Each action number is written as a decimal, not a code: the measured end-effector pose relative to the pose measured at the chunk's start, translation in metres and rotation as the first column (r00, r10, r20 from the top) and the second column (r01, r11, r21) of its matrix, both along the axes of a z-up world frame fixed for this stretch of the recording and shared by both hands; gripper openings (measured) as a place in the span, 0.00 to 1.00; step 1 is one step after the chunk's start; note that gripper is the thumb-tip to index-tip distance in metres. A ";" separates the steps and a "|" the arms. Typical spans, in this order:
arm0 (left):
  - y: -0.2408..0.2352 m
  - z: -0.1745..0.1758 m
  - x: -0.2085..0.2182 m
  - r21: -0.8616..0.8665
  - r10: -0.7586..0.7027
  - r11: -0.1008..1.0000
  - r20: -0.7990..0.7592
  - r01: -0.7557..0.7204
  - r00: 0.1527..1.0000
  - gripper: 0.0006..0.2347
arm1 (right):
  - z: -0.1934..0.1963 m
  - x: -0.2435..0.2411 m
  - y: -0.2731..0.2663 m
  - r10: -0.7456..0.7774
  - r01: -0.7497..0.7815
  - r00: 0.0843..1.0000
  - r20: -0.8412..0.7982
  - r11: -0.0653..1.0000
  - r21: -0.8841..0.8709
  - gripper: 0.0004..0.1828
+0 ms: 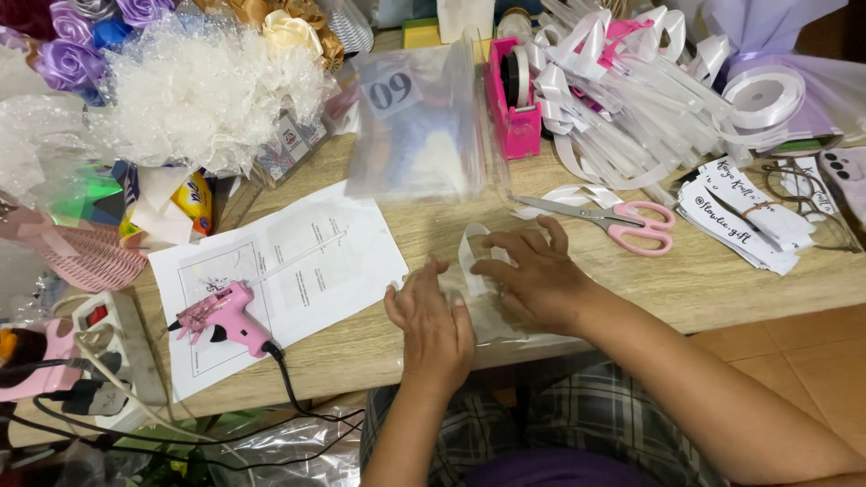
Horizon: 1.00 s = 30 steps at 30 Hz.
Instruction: The person assembles a small transparent plastic bag by attaching a white ribbon handle. They apply hot glue to the bag, press the ribbon into place, and then affix a small paper label to the handle.
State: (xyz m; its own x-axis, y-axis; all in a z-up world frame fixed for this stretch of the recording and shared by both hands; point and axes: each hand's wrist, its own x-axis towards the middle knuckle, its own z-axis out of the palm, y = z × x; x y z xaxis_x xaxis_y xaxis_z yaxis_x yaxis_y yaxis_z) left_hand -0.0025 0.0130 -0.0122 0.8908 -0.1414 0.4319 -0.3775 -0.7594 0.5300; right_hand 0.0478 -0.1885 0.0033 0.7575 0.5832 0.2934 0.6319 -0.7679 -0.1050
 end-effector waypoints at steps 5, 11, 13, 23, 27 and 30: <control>0.003 -0.002 -0.002 -0.124 0.010 0.992 0.097 0.002 0.995 0.23 | -0.005 0.005 0.014 -0.038 0.034 0.998 -0.042 0.995 -0.090 0.15; 0.005 -0.003 -0.003 -0.174 -0.003 0.984 0.116 0.023 0.993 0.24 | 0.000 -0.001 0.019 -0.034 0.035 0.994 -0.103 0.999 0.008 0.10; 0.006 -0.003 -0.002 -0.192 -0.007 0.981 0.117 0.029 0.993 0.24 | -0.009 0.007 0.011 -0.047 0.047 0.999 -0.006 0.999 -0.002 0.12; 0.006 -0.003 -0.003 -0.256 -0.003 0.966 0.128 0.036 0.992 0.24 | -0.012 0.004 0.009 -0.052 0.046 0.996 0.075 0.996 0.079 0.14; 0.008 -0.002 -0.003 -0.255 -0.009 0.966 0.138 0.045 0.990 0.24 | -0.006 -0.002 0.021 -0.082 0.078 0.995 -0.056 0.994 -0.071 0.13; 0.008 0.000 -0.002 -0.266 -0.001 0.963 0.127 0.035 0.992 0.24 | 0.005 -0.001 0.019 -0.042 0.041 0.997 0.063 0.999 0.003 0.11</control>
